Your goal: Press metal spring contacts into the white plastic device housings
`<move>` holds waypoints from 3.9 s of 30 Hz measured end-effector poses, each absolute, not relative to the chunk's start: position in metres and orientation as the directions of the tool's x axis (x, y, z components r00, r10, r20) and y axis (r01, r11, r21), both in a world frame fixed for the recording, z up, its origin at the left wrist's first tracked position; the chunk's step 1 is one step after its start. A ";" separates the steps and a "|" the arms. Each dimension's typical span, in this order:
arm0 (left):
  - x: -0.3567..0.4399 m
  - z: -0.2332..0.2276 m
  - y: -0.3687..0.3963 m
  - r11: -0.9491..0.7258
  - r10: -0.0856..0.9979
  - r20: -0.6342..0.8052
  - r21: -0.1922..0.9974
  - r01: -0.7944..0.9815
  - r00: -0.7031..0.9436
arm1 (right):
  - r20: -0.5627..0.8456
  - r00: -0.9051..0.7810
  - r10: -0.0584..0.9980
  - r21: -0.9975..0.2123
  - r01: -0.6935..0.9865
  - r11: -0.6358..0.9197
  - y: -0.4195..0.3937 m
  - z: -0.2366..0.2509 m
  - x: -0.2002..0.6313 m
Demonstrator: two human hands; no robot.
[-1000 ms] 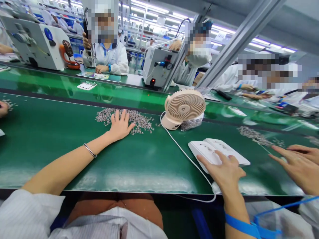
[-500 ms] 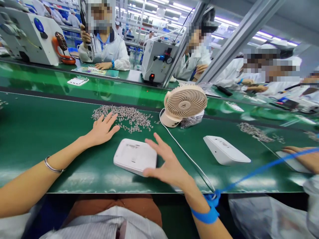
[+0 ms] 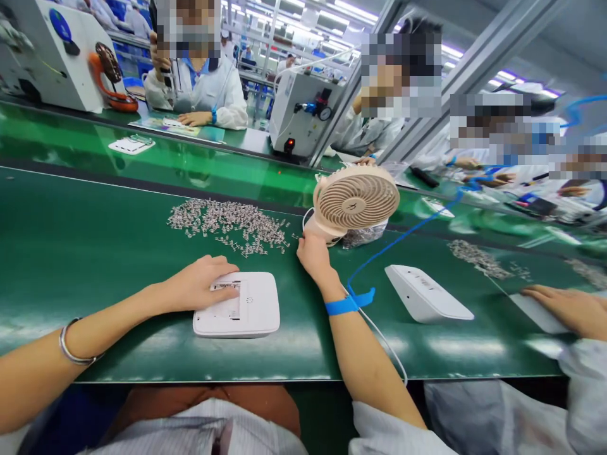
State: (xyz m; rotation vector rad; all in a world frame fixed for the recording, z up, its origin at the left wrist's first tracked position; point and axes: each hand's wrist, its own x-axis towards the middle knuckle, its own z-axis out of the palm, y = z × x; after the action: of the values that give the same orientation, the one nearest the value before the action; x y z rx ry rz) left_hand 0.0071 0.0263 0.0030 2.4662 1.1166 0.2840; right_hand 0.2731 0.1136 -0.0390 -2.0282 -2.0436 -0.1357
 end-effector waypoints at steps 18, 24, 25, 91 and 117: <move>0.010 -0.009 0.019 -0.710 0.608 0.115 0.522 0.473 0.785 | 0.153 -0.011 0.988 -0.069 0.997 0.022 0.100 -0.030 0.279; 0.012 -0.002 0.010 -0.743 0.623 0.064 0.359 0.564 0.780 | 0.135 -0.091 0.987 -0.218 0.969 0.120 0.091 -0.017 0.280; 0.014 0.001 0.008 -0.722 0.668 0.058 0.294 0.626 0.742 | 0.140 -0.093 0.986 -0.243 0.962 0.125 0.088 -0.014 0.281; 0.044 -0.016 -0.019 -0.555 0.656 0.392 -0.329 0.764 0.645 | 0.383 -0.216 0.898 -0.817 0.375 0.438 0.034 -0.028 0.208; 0.050 -0.019 -0.021 -0.515 0.672 0.389 -0.366 0.775 0.630 | 0.484 -0.328 0.812 -0.567 0.589 0.576 0.033 -0.026 0.209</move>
State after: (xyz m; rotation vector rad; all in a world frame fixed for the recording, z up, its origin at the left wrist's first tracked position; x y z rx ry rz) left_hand 0.0498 -0.0212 -0.0191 3.2838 1.5888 0.3773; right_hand 0.2093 0.0326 -0.0257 -1.1150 -2.0456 0.3722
